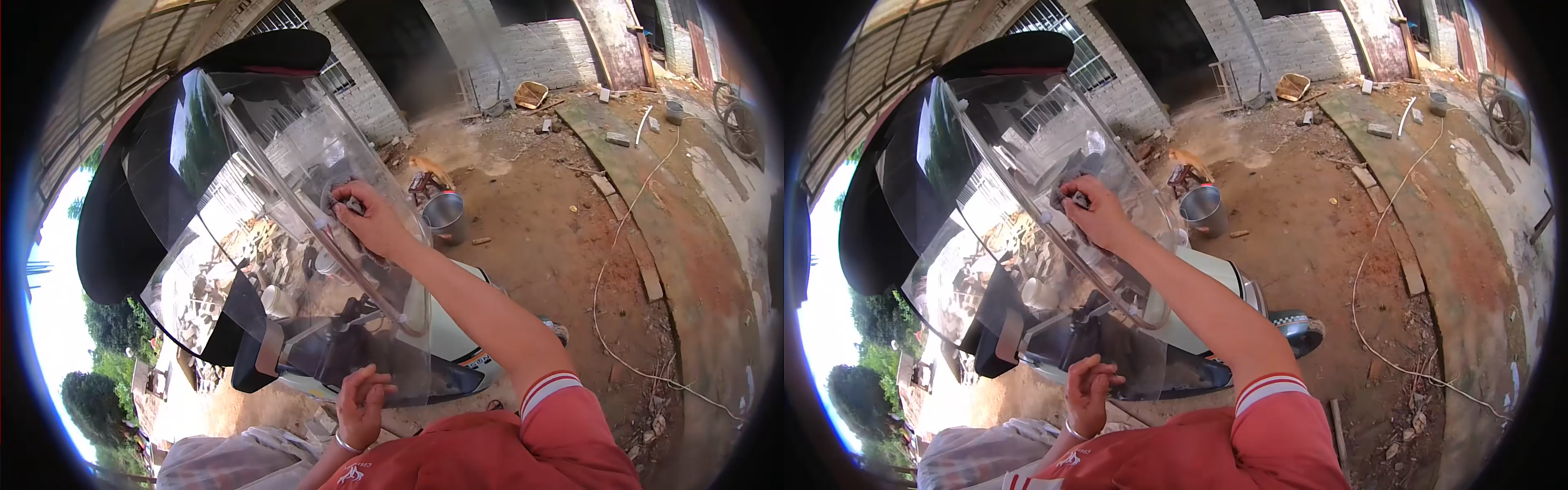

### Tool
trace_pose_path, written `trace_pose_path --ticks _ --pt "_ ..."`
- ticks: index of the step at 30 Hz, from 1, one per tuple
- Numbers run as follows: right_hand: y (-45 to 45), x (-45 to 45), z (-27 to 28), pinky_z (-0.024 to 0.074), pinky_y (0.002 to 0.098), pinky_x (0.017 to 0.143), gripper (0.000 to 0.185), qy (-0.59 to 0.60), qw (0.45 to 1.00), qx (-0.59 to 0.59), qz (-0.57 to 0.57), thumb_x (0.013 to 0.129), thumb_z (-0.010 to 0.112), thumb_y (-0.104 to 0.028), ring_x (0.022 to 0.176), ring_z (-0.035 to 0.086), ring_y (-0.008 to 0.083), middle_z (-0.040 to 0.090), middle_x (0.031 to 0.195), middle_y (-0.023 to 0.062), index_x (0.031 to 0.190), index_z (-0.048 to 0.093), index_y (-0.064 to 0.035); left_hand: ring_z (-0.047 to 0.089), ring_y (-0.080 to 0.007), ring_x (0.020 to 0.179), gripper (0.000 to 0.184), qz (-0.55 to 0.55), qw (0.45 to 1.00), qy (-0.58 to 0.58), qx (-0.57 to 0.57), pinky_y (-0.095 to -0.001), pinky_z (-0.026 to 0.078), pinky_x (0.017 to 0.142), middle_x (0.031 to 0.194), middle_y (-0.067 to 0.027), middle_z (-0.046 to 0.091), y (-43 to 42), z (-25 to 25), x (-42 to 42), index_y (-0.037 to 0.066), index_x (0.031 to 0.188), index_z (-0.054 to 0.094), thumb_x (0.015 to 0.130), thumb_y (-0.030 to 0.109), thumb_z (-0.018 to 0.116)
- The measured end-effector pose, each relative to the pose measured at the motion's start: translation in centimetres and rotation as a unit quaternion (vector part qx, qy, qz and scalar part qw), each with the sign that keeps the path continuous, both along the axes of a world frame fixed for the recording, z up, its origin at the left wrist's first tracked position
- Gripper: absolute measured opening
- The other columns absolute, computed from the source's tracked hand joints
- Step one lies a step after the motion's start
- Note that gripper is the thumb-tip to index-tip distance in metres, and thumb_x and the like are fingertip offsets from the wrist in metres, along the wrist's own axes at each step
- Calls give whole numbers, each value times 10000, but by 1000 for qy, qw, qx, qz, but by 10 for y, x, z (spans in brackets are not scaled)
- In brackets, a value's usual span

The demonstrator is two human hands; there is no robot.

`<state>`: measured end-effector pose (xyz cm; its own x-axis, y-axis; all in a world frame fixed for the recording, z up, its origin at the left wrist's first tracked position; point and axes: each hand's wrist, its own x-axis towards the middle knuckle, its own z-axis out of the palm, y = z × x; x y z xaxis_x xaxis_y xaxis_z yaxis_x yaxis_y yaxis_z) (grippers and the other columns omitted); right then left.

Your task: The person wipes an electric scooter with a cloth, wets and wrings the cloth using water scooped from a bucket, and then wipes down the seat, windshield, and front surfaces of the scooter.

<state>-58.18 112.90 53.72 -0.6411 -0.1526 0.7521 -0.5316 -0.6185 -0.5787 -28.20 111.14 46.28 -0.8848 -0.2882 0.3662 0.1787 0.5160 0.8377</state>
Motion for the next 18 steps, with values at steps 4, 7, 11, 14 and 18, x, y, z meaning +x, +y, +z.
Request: trace_pose_path --ticks 4,7,11,14,18 --pt "-32 -49 11 432 284 876 246 46 998 29 -41 877 618 -115 963 570 199 603 1019 100 1106 594 -27 673 -227 846 299 25 1000 -15 2 -316 537 773 1013 -161 632 5 0 4 -8 1235 444 941 6 501" --pt "-48 -88 4 436 274 858 261 -144 977 157 13 901 581 -154 937 573 195 606 1058 109 1130 584 -29 658 -221 829 288 68 996 -38 -35 -329 530 787 1000 -150 621 13 3 12 10 1235 434 959 55 500" --pt "-37 -43 18 397 314 949 338 -50 988 33 141 901 570 -156 1158 530 252 571 1227 153 1208 553 -17 658 -198 802 240 173 981 42 78 -311 537 750 951 -142 639 45 -3 0 -6 1174 494 948 67 522" --pt "-13 -21 53 346 439 1015 330 160 985 -44 45 852 597 -130 1201 479 383 562 1225 173 1168 557 -45 645 -181 797 225 263 962 31 63 -309 527 747 939 -134 641 65 2 -4 -9 1118 547 950 140 545" --pt "-74 -94 53 361 453 983 320 162 986 4 -29 912 548 -209 1151 496 378 574 1183 176 1198 540 -64 643 -173 798 221 354 934 -6 50 -301 516 756 916 -107 649 90 17 -10 -1 1099 583 951 160 556"
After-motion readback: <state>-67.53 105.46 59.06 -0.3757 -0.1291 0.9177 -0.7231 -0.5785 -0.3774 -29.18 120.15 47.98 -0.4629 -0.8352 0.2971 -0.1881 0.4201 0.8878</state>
